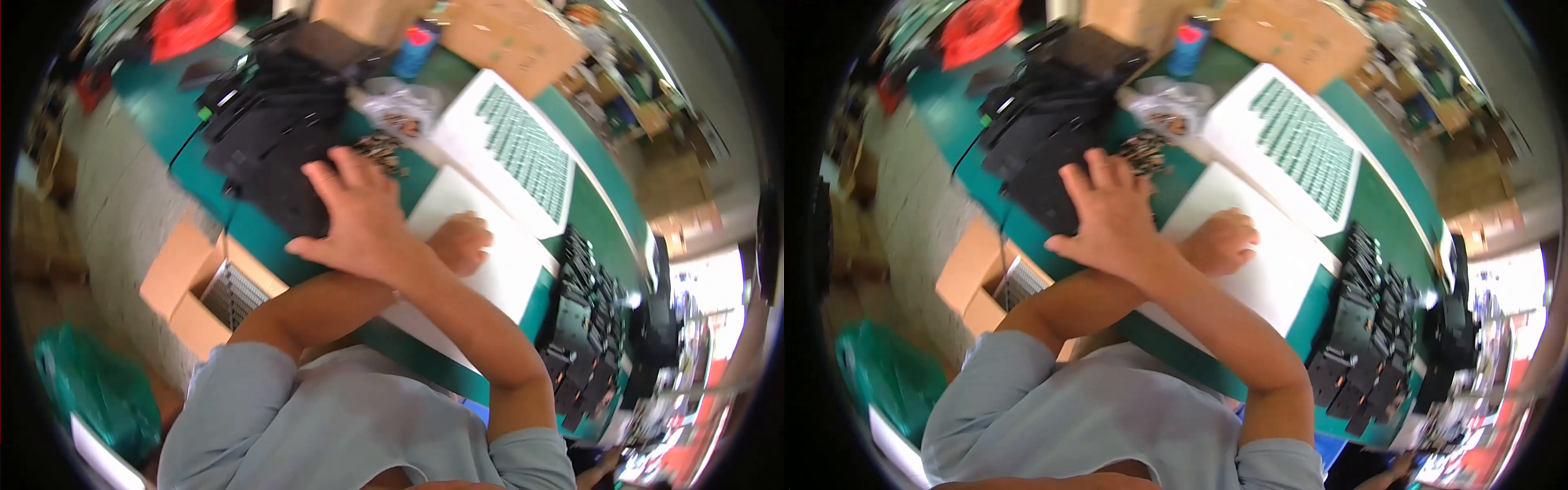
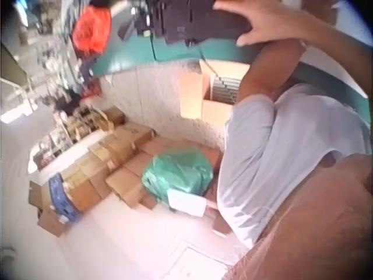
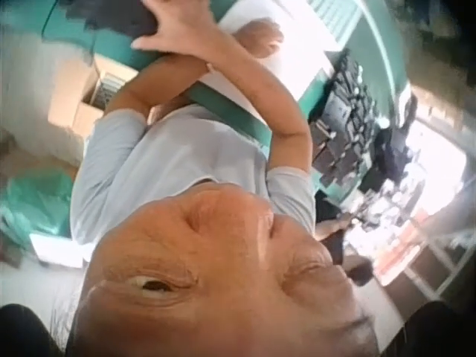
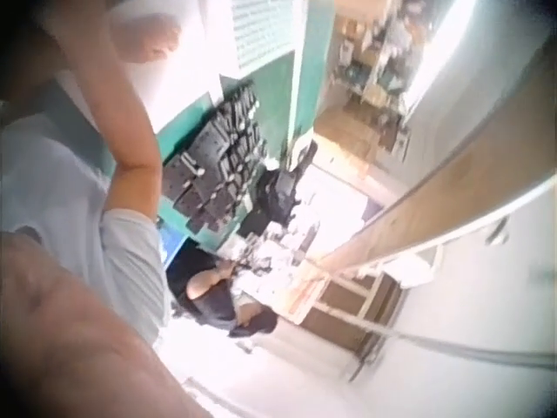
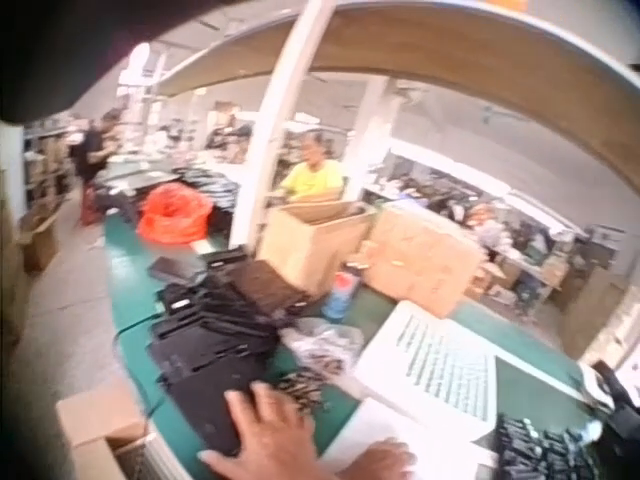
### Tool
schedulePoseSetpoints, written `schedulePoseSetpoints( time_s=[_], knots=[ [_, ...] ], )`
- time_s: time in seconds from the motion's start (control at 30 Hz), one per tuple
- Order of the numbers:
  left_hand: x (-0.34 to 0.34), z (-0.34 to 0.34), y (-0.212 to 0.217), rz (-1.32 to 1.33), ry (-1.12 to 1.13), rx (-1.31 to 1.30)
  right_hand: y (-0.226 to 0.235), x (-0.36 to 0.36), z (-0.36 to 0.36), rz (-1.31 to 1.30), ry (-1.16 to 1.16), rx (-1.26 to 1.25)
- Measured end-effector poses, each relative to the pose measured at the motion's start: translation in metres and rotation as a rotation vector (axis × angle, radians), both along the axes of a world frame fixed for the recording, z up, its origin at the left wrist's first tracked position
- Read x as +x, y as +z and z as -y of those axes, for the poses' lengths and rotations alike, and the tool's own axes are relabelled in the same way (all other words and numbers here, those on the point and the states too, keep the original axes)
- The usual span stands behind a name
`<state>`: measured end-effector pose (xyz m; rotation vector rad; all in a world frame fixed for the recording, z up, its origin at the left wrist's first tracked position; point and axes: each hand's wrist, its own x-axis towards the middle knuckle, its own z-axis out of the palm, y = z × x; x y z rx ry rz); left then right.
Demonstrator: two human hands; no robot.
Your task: The person assembles small electronic modules into black plastic housings by hand, taking the modules from a plastic tray and inserting them into the housings.
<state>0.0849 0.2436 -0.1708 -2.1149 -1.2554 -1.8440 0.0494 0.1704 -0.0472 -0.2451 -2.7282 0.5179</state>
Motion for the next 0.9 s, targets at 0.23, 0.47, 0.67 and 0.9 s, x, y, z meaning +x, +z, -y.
schedulePoseSetpoints(
  time_s=[0.23, 0.47, 0.67, 0.9],
  knots=[
    [-0.002, 0.012, 0.029, -0.092, -0.097, -0.212, 0.036, 0.035, 0.002, -0.238, -0.079, -0.034],
    [-0.004, 0.008, 0.005, 1.000, -1.028, -0.422, 0.006, 0.227, -0.025, -0.643, 0.159, -1.972],
    [-0.009, 0.022, 0.083, 0.955, -0.909, -1.048, -0.028, 0.303, -0.035, -0.409, -0.238, -2.144],
    [-0.015, 0.025, 0.067, 0.781, -0.881, -1.043, -0.033, 0.314, -0.072, -0.242, -0.412, -1.956]
  ],
)
